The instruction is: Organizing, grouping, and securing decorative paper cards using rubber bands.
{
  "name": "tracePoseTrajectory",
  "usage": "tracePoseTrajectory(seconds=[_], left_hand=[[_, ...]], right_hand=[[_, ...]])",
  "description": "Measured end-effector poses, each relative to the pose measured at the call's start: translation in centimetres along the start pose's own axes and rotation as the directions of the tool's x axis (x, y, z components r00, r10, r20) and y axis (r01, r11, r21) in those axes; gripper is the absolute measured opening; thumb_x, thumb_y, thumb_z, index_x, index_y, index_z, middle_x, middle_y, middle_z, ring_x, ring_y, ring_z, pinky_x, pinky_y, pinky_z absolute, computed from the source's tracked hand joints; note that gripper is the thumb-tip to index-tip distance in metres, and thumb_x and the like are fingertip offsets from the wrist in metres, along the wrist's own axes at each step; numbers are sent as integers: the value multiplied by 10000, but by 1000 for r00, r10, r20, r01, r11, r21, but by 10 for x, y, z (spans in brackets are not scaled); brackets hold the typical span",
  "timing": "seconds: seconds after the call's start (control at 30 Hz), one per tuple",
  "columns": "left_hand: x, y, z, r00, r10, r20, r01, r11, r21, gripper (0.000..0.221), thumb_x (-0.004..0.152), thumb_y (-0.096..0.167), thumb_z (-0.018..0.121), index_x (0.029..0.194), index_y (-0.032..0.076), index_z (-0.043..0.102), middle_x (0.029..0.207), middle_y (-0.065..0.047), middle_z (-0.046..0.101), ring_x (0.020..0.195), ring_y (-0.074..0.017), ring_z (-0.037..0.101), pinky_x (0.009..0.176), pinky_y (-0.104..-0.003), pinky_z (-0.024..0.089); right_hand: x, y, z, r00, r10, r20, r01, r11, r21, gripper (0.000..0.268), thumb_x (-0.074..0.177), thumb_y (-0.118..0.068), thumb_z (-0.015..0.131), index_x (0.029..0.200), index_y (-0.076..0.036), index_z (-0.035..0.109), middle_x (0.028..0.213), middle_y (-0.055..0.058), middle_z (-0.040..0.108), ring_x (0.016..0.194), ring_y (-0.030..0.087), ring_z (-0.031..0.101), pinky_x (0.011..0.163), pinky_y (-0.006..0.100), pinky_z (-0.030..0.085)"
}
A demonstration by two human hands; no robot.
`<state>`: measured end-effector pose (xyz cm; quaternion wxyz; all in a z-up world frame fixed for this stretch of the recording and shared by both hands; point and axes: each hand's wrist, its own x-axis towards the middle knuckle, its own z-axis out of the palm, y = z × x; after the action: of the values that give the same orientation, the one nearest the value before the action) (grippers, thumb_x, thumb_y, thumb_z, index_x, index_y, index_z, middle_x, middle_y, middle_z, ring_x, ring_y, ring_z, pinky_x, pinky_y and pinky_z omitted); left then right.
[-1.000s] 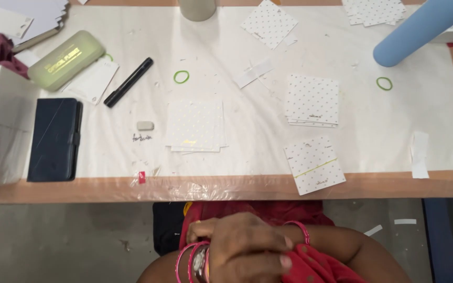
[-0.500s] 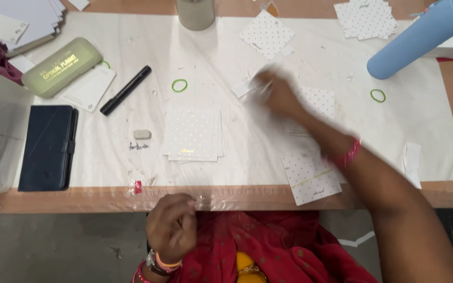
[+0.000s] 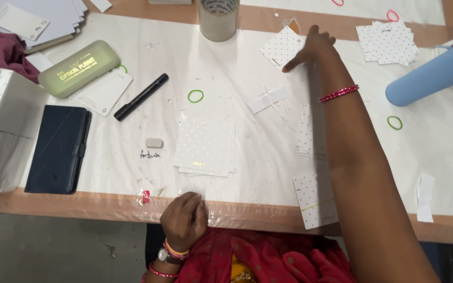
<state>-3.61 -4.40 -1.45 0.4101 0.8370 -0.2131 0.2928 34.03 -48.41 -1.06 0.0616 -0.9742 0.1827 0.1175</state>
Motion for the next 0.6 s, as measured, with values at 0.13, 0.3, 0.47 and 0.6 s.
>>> tracePoseTrajectory(seconds=[0.13,0.3,0.47,0.6], left_hand=[[-3,-4,2,1000,-2,-7,3,999,39,251,844,-9,719,1072,8,614,937,-166,698,751,-294,706,605,-351,560],[-6,-6,-1,1000,27,10,-27,1000,16,246,819,-15,719,1052,9,642,938,-155,698,771,-298,694,657,-380,567],[-2,3,-4,999,17,30,-17,1000,18,209,828,-24,710,1028,8,656,939,-155,699,805,-319,698,685,-395,569],[-4,2,0,1000,2,19,-3,1000,9,171,849,-21,690,1016,-6,658,942,-169,702,811,-331,704,683,-398,570]], right_hand=[[62,46,20,994,-72,-78,70,997,-30,1193,482,-520,1037,1375,63,501,1353,345,538,1284,535,466,975,567,480],[-62,14,-75,906,-376,-196,365,456,812,226,989,-101,760,1171,9,682,1057,115,739,935,260,759,832,380,636],[-184,-58,-46,801,-598,30,304,448,841,326,939,-132,770,1213,4,659,1138,115,696,1012,197,727,794,344,637],[-217,-109,79,603,-793,89,610,531,588,390,843,-250,912,1138,-35,776,1117,127,799,1011,164,749,930,309,618]])
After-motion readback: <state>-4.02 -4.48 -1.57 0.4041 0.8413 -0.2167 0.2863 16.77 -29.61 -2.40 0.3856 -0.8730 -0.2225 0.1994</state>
